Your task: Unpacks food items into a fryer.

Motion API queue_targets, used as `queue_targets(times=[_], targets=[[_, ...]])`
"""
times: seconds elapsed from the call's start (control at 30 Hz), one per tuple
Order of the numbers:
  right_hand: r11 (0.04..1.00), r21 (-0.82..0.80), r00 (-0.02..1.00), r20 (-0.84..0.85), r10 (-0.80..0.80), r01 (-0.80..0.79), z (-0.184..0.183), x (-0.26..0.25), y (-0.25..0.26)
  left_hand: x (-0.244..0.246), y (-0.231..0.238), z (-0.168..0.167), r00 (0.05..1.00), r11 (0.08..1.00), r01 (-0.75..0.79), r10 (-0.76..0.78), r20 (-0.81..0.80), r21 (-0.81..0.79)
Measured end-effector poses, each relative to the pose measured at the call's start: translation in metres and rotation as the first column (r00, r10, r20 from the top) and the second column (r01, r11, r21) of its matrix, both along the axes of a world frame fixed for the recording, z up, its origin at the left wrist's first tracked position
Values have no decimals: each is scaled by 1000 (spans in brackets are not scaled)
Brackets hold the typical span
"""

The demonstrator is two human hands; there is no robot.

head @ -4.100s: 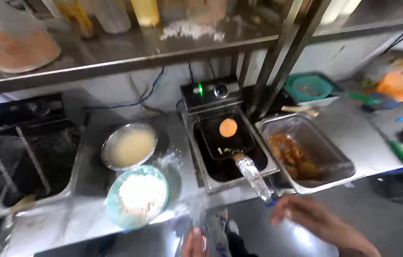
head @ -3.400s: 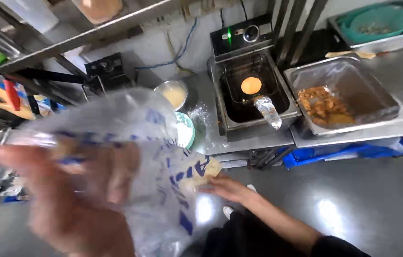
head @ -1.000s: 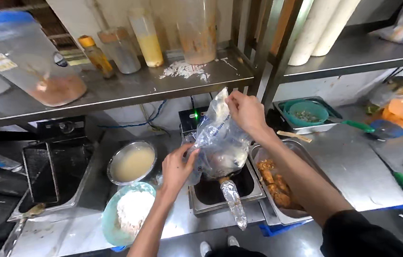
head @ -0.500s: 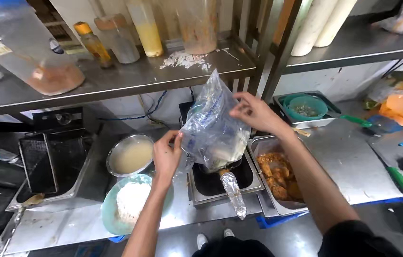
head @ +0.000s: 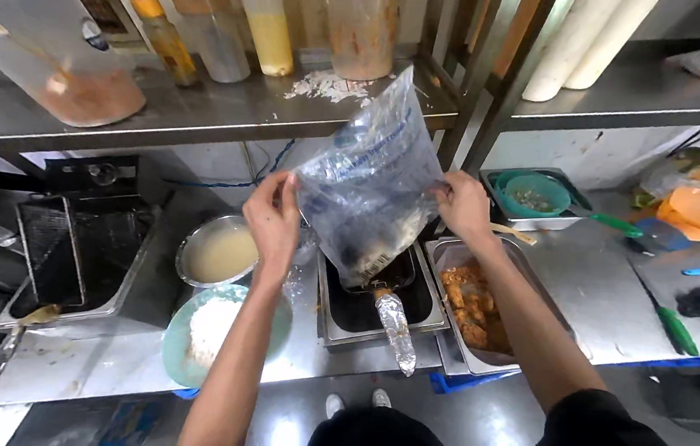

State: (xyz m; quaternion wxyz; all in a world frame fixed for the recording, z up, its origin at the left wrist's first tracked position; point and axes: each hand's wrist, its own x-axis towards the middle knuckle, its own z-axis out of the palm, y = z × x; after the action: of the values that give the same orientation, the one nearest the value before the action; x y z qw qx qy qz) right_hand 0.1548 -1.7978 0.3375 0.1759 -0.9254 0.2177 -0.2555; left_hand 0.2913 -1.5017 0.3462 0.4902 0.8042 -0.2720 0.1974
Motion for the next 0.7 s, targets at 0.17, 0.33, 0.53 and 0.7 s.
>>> queue_targets(times=[0.17, 0.33, 0.53, 0.7], targets=[[995, -78, 984, 167, 66, -53, 22, 4, 8, 12, 4, 20, 997, 998, -28, 33, 76, -60], [985, -124, 949, 277, 152, -122, 37, 3, 17, 18, 17, 27, 997, 993, -38, 46, 70, -113], [968, -155, 889, 388, 244, -198, 49, 1, 36, 29, 31, 24, 993, 981, -53, 71, 90, -189], [960, -199, 833, 483, 269, -195, 62, -3, 53, 35, 32, 28, 990, 971, -48, 77, 116, -235]])
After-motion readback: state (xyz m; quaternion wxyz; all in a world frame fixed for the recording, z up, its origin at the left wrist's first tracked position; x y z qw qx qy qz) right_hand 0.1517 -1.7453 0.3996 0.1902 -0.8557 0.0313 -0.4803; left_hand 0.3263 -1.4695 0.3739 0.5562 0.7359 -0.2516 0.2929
